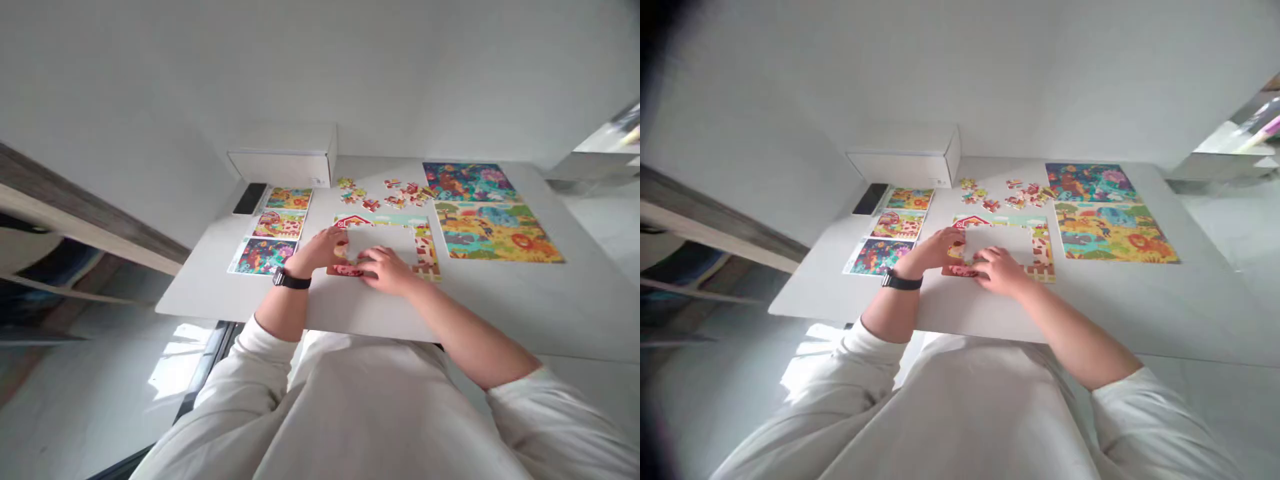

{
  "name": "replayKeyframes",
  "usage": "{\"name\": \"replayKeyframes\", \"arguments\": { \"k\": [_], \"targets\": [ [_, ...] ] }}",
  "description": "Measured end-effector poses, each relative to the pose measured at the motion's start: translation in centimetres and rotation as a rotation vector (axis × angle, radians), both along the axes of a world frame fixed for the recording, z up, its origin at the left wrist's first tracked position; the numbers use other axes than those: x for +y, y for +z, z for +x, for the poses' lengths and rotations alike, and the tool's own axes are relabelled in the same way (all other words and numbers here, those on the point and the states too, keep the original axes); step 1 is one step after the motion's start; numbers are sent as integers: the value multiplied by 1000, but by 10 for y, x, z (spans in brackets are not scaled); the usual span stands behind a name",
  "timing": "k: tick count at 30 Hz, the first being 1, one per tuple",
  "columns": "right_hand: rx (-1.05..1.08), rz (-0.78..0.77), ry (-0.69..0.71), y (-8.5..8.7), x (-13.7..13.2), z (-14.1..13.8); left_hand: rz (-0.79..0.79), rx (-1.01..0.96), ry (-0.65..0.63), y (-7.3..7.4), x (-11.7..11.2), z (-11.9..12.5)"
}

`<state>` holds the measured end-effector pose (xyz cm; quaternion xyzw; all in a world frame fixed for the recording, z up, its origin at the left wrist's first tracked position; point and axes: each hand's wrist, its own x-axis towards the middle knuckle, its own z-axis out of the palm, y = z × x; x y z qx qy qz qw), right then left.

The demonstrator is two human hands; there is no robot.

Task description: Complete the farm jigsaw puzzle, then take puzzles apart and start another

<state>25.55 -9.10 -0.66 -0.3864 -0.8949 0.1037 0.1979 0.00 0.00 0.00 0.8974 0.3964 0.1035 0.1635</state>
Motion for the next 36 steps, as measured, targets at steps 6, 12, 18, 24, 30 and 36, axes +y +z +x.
{"name": "replayKeyframes", "arguments": {
  "k": [6, 12, 18, 24, 30, 36],
  "targets": [
    [37, 1, 49, 2, -1, -3, 21, 23, -25, -5, 3, -3],
    [135, 23, 51, 16, 9, 11, 3, 40, 4, -10, 3, -6],
    [371, 130, -319, 57, 30, 76, -14, 32, 6, -16, 8, -9],
    [19, -35, -425, 55, 40, 127, -21, 29, -15, -17, 13, -15],
    [-236, -179, -433, 25, 39, 135, 11, -24, -7, -11, 11, -14],
    [-185, -123, -437, 6, 32, 135, 103, -93, 114, 11, 11, -2]
  ]
}}
